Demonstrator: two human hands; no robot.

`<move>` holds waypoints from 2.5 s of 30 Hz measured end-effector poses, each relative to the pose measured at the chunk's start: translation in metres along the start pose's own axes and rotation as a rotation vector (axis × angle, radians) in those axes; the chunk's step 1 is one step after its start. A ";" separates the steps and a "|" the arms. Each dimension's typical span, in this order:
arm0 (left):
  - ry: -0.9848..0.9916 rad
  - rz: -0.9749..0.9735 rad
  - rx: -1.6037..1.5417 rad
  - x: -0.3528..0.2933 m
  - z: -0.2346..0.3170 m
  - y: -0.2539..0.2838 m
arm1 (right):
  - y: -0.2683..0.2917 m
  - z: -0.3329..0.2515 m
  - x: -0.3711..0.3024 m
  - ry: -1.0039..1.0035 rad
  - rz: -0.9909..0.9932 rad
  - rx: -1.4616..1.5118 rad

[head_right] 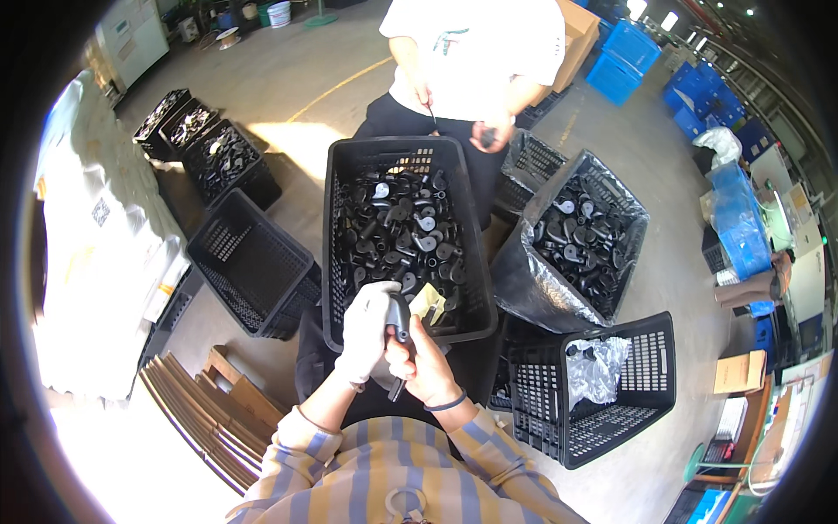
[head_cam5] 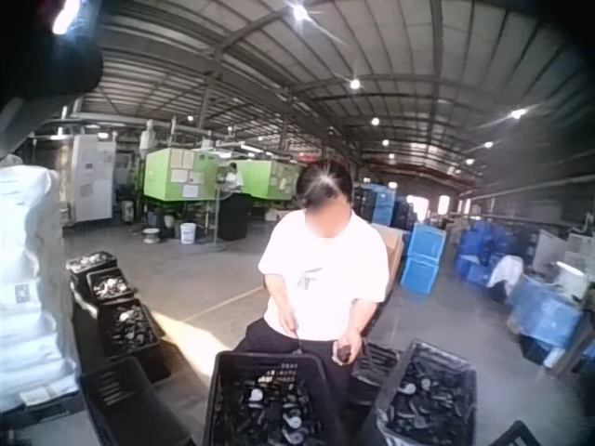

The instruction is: The person puts on a glove, picks up plastic parts from a crate one at a time, trims them using a handheld blade, and places them into a basket.

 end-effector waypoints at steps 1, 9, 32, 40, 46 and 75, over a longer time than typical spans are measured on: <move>0.026 0.010 -0.059 0.003 -0.004 0.003 | -0.003 0.001 0.000 0.020 -0.017 0.003; 0.114 -0.041 -0.082 -0.013 0.001 0.013 | -0.037 -0.059 -0.026 0.761 0.253 -1.421; 0.085 0.029 -0.253 -0.019 0.000 0.018 | -0.037 -0.049 -0.013 0.402 -0.014 -1.076; 0.454 0.144 -0.564 -0.027 -0.038 0.022 | -0.039 -0.044 -0.004 0.333 -0.112 -0.993; 0.421 0.094 -0.829 -0.040 -0.034 0.031 | -0.027 -0.055 -0.006 0.398 -0.037 -0.952; 0.400 -0.064 -1.028 -0.049 -0.015 -0.004 | -0.063 -0.086 -0.033 0.884 0.058 -1.551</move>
Point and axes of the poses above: each hand's wrist, its own x-axis towards the middle knuckle, its own y-axis out of the back of the hand, z = x × y, the point moved 9 cm from there along x, towards the middle knuckle, and after that the axes turned 7 degrees about -y, right-handed, at the moved point
